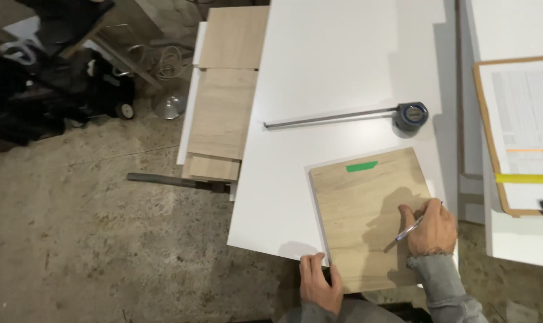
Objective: The person marks a wooden panel with a pen, applies green tape to the panel, and writes on the tape. They then stack several marked panels together on the table.
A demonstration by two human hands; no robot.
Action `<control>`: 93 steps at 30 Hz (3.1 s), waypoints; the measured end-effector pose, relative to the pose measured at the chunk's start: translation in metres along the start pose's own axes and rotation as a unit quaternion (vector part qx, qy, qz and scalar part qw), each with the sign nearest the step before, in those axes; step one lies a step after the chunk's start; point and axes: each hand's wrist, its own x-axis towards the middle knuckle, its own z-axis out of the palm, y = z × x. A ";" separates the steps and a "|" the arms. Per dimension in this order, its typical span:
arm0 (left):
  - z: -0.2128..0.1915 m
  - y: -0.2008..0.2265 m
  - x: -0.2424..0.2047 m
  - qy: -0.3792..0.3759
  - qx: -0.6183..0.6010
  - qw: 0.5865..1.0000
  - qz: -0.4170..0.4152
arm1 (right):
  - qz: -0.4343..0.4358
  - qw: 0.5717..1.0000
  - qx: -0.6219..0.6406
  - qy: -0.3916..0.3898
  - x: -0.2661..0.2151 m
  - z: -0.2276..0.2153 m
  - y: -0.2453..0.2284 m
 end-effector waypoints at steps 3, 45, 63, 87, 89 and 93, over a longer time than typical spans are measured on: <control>0.006 -0.043 -0.003 0.019 -0.081 0.984 -0.158 | -0.034 0.998 -0.010 -0.055 -0.006 0.004 -0.032; -0.242 -0.129 0.209 -0.225 0.174 0.958 -0.033 | -0.276 0.930 -0.011 -0.240 -0.169 0.088 -0.316; -0.001 -0.262 0.264 -0.273 -0.329 0.886 -0.180 | -0.083 0.995 -0.048 0.005 -0.243 0.170 -0.283; -0.057 -0.206 0.228 -0.287 -0.127 0.945 -0.089 | -0.138 0.943 -0.266 0.143 -0.251 0.145 -0.326; -0.068 -0.194 0.232 -0.284 -0.122 0.946 -0.100 | -0.151 0.939 -0.282 0.127 -0.240 0.126 -0.345; -0.060 -0.200 0.233 -0.289 -0.161 0.942 -0.064 | -0.128 0.948 -0.235 0.169 -0.236 0.116 -0.354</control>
